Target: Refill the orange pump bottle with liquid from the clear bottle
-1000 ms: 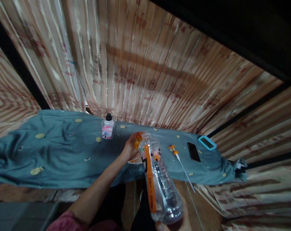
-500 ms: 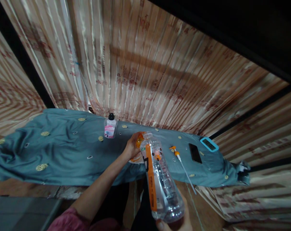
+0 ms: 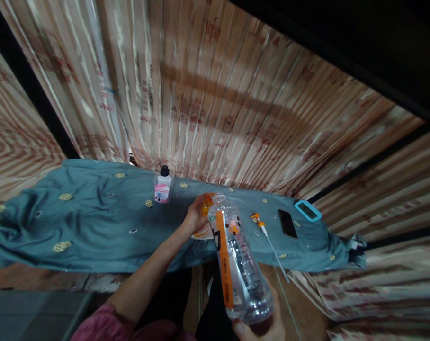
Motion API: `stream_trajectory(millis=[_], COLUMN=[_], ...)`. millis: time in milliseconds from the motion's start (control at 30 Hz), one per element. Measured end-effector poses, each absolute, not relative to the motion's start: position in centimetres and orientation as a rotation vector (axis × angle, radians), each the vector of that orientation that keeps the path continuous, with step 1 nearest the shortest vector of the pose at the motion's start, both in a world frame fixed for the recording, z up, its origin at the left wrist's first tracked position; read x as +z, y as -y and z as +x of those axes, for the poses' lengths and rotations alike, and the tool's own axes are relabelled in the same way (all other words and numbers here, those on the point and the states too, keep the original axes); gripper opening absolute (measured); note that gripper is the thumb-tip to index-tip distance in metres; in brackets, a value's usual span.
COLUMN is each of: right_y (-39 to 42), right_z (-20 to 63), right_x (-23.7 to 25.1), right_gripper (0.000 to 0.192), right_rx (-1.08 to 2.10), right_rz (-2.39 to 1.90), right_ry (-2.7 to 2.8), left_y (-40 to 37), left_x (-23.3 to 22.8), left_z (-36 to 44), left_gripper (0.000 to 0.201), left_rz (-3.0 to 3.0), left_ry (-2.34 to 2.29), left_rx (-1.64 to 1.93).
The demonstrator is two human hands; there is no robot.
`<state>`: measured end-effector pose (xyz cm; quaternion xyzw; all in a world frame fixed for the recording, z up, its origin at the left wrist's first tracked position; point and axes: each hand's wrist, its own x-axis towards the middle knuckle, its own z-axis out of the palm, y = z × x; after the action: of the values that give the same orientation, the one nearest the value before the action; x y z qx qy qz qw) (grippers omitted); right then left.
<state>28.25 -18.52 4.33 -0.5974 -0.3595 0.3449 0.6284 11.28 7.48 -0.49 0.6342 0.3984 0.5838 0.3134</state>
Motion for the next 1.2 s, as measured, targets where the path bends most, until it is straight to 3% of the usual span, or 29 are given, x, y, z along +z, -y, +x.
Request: stream_trajectory(millis=[133,1200], right_y=[18.4,18.6], right_z=[27.2,26.4], right_x=[4.8,6.3], right_gripper=[0.089,0.086], right_rx=[0.790,0.764], right_rz=[-1.304,-1.333], right_ry=[0.805,0.845], left_y=[-7.2,-7.0], left_x=[0.0,0.7], left_z=[11.0,11.0], left_gripper=[0.060,0.059], left_rz=[1.748,1.861], left_ry=[-1.078,-1.036], left_rx=[1.507,1.513])
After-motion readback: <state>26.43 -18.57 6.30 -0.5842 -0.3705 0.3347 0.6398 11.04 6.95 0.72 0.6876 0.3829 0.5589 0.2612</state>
